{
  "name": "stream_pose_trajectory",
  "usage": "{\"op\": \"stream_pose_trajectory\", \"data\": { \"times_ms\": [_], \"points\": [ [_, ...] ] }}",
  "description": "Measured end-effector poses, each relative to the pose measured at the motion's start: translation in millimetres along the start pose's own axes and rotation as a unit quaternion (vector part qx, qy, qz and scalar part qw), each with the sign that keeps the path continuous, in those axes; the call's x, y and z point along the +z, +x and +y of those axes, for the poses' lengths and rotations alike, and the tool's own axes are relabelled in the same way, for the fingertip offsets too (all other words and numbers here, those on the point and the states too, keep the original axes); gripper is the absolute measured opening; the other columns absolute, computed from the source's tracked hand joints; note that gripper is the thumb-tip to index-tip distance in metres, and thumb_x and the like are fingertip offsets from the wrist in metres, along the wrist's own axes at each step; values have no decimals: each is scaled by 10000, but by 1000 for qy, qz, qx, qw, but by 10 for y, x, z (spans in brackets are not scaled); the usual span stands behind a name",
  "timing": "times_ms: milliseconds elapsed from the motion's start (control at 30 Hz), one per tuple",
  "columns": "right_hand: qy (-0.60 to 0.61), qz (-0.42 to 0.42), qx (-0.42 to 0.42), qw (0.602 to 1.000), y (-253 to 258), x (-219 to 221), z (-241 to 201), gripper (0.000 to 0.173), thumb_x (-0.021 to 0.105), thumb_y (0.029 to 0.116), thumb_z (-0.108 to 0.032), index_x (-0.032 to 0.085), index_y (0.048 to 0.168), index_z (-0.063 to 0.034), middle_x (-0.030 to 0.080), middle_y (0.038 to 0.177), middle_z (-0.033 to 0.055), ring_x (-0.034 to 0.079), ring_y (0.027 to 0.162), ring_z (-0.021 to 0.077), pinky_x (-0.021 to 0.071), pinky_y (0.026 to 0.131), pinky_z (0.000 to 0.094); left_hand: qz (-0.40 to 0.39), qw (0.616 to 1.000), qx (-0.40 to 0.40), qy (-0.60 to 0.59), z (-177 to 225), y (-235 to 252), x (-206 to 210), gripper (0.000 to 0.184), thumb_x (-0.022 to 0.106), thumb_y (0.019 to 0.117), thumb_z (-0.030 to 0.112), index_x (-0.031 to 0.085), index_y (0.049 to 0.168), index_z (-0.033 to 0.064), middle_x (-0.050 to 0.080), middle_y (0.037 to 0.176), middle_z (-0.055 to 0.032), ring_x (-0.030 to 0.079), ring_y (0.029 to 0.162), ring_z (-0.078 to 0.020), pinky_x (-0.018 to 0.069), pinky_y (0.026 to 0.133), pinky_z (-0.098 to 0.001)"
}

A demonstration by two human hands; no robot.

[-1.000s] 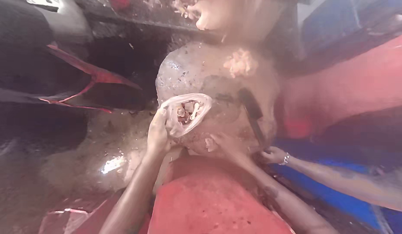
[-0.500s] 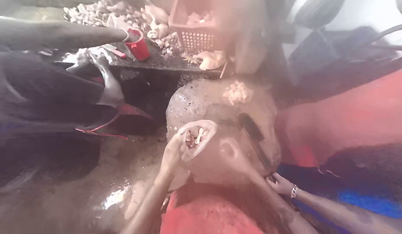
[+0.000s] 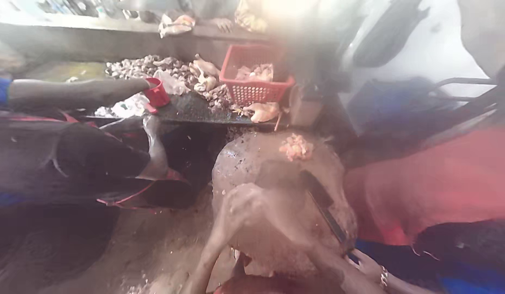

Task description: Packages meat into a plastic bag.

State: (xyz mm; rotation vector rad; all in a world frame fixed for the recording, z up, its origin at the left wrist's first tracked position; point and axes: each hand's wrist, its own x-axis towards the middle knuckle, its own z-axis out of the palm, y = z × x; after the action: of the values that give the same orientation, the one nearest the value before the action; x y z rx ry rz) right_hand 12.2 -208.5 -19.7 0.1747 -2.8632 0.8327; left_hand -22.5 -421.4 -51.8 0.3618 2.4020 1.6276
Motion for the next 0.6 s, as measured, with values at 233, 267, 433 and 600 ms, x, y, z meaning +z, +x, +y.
{"op": "stream_pose_trajectory", "data": {
  "times_ms": [233, 267, 433, 600],
  "points": [
    [243, 27, 1, 970, -310, -188, 129, 275, 616, 1014, -220, 727, 1225, -82, 717, 1205, 75, 673, 1138, 148, 555, 1016, 342, 7, 997, -44, 68, 176, 394, 432, 288, 588, 1007, 151, 672, 1249, 19, 713, 1168, -139, 678, 1108, -226, 529, 1024, -459],
    [280, 34, 57, 958, -432, -254, 259, 296, 604, 1016, -212, 706, 1248, -59, 704, 1236, 91, 667, 1155, 157, 551, 1025, 349, 20, 998, -57, 26, 410, 397, 402, 255, 585, 1018, 145, 684, 1198, -6, 722, 1086, -139, 689, 1018, -211, 545, 967, -438],
    [487, 56, 256, 833, -1001, -428, 528, 392, 423, 1089, -186, 547, 1381, 46, 663, 1256, 160, 667, 1100, 168, 569, 939, 333, -20, 976, 53, -212, 1481, 82, -60, 174, 666, 897, 155, 645, 1051, 78, 700, 852, 90, 666, 771, 1, 588, 721, -228],
    [416, -29, 326, 849, -1286, -1893, -460, 275, 479, 1019, 23, 577, 1228, 173, 696, 1105, 142, 634, 982, 34, 492, 918, 183, -38, 993, 85, -68, 2240, 744, 176, 141, 616, 979, 185, 699, 973, 71, 695, 800, 45, 668, 743, -39, 583, 719, -270]
  ]
}}
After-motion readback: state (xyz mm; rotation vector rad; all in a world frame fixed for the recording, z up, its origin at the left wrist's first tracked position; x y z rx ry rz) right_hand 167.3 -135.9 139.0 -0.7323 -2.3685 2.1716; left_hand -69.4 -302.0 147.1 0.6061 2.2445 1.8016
